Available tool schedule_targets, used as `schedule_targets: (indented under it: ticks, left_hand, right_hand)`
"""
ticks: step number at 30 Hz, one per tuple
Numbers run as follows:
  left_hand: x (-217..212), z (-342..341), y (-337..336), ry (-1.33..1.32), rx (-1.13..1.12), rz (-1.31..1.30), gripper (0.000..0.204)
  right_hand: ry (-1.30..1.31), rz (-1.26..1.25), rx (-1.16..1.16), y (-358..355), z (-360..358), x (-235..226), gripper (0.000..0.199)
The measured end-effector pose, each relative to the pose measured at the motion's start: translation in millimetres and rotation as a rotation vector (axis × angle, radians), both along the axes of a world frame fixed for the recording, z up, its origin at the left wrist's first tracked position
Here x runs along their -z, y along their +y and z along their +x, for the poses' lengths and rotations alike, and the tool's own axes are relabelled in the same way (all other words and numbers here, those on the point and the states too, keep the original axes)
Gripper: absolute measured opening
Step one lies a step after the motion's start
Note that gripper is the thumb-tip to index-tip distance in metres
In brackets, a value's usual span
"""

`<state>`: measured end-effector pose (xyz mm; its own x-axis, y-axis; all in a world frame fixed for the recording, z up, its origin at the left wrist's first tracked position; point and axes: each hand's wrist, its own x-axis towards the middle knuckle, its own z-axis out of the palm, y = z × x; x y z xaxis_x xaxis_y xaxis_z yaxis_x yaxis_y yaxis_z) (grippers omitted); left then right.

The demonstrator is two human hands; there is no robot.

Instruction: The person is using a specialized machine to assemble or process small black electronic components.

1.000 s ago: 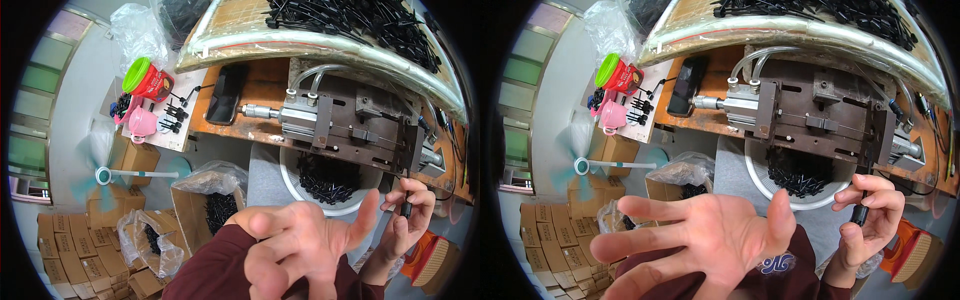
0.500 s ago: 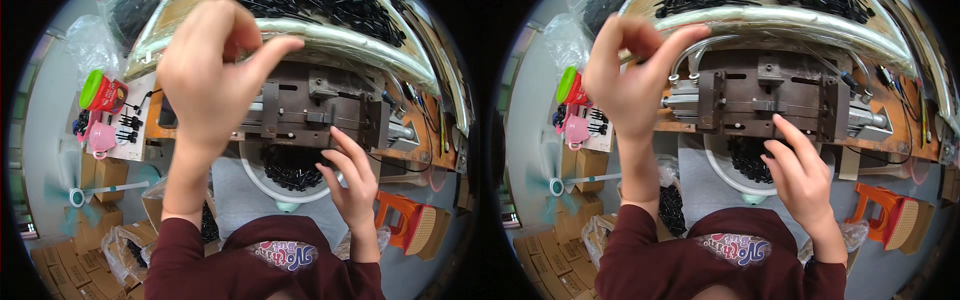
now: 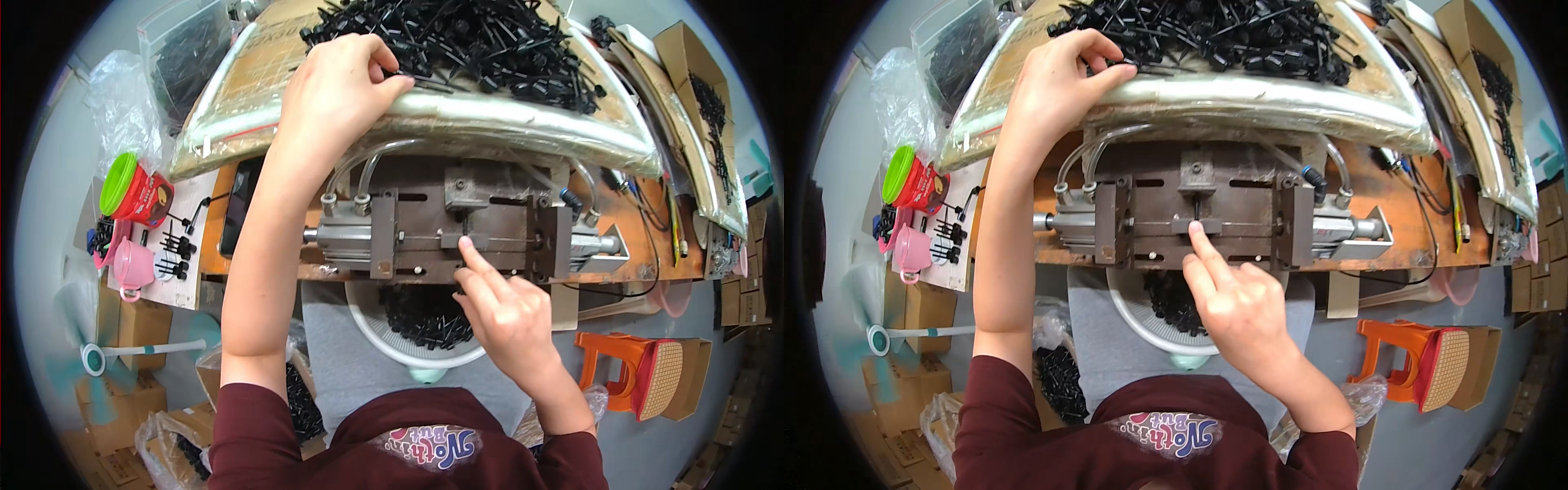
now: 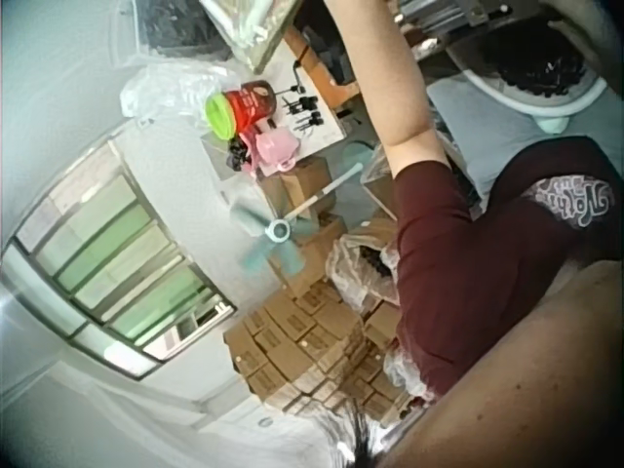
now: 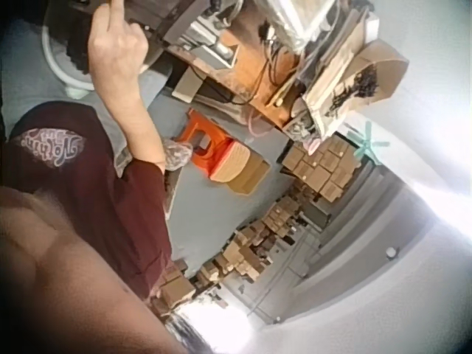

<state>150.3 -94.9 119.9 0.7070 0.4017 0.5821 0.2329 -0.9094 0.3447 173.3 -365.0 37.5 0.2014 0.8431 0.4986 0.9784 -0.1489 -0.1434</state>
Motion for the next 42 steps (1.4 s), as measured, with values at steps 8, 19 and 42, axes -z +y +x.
schedule_targets:
  ticks: [8, 19, 42]
  left_hand:
    - [-5, -1, -4, 0.068, -0.090, 0.054, 0.032]
    - [-25, -42, -31, -0.225, 0.284, -0.481, 0.018]
    - [104, -92, -146, 0.023, 0.372, -0.040, 0.019]
  right_hand:
    - [0.177, -0.061, -0.017, -3, 4, -19, 0.026]
    - [-0.270, 0.347, 0.204, 75, 134, -106, 0.028]
    - [0.567, 0.430, 0.075, 87, 200, -153, 0.026]
